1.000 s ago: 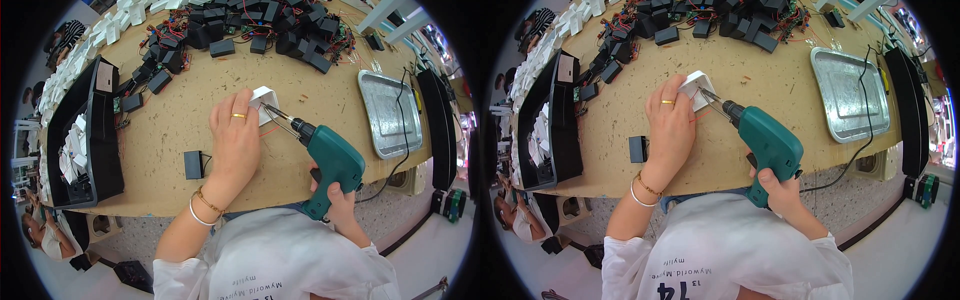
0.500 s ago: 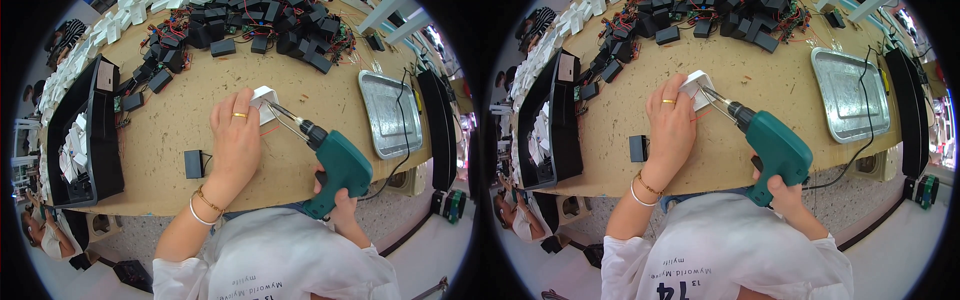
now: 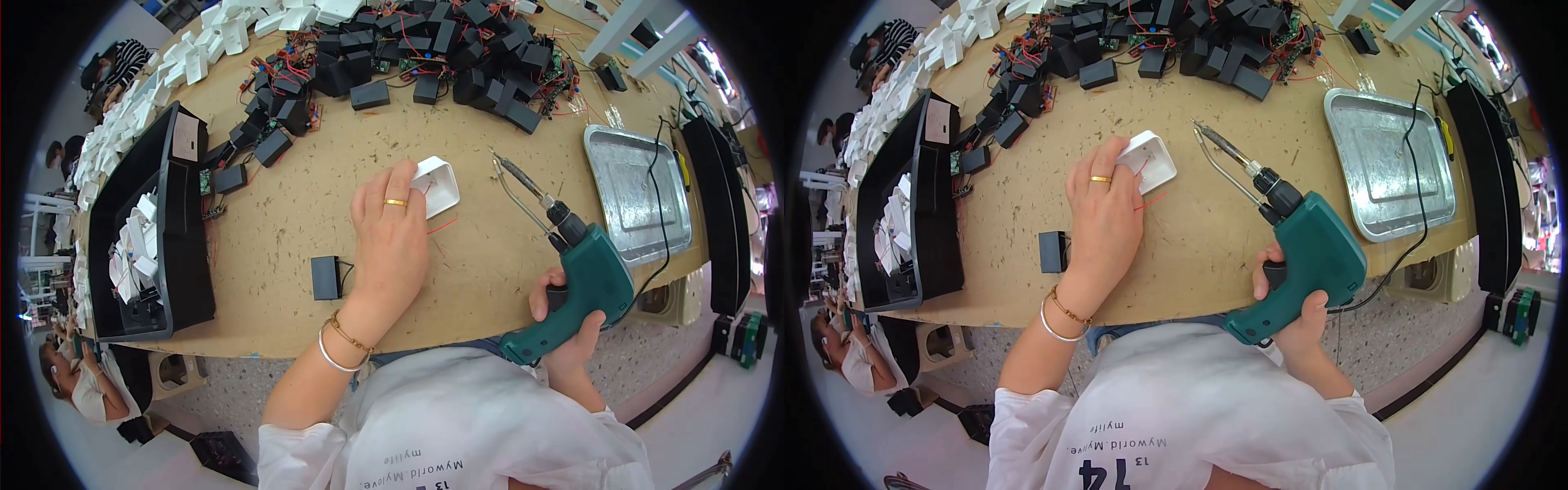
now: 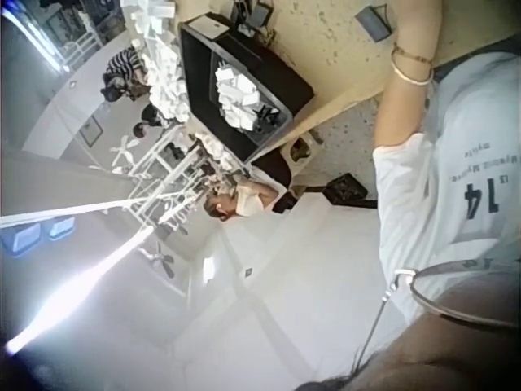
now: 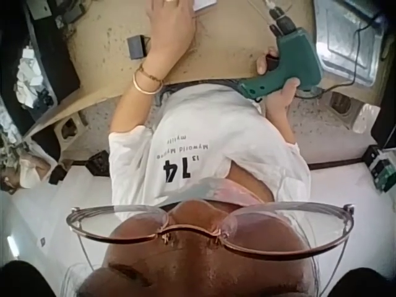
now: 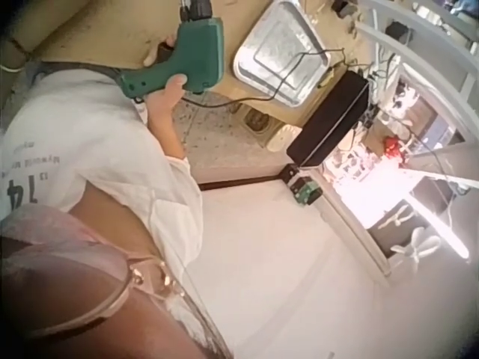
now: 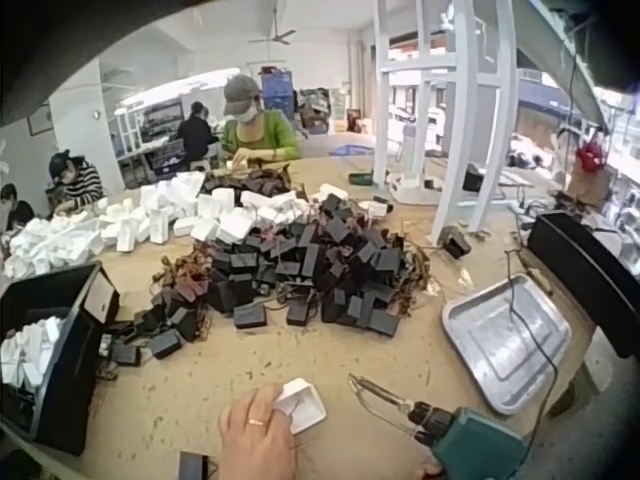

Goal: Assembling small electronic components into plastic housings and using a heat gun to secure them.

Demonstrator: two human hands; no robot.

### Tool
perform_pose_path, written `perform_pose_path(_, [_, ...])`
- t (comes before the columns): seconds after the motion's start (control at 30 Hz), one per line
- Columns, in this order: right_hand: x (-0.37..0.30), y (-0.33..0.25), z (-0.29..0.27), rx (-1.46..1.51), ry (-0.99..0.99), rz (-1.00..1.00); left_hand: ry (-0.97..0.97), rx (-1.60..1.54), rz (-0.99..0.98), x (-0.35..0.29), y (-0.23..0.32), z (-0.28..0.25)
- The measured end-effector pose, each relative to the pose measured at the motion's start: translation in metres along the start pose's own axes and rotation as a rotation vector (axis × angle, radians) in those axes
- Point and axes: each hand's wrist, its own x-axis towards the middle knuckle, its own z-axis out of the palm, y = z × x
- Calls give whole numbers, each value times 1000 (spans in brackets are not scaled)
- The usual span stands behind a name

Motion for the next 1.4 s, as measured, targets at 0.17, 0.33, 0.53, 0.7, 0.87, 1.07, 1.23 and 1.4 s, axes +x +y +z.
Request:
perform_pose_path(0.17, [-1,2,-3,38,-17,-9,-14,-29,6,1,-1,-2])
perform_pose_path(0.33, [0,0,-3,24,-44,-18,79,27,47,4,9,-21])
perform_pose_path(0.53, [0,0,-4,21,-43,-6,-98,-96,13,-6,7,-53])
perform_pose_path(0.7, [0,2,-7,31,-53,5,-43,-420,-46,-5,2,-47])
perform_pose_path(0.87, [-1,3,-4,45,-8,3,-5,-311,-171,-4,3,-43])
perform_pose_path(1.07, [-2,4,-6,36,-13,2,120,6,-19,11,-2,-13])
perform_pose_path(1.23, [-4,0,-3,37,27,1,-50,-188,-63,7,1,-7])
perform_pose_path(1.4, [-18,-4,-20,-91,-20,10,-75,-165,1,-10,16,-11])
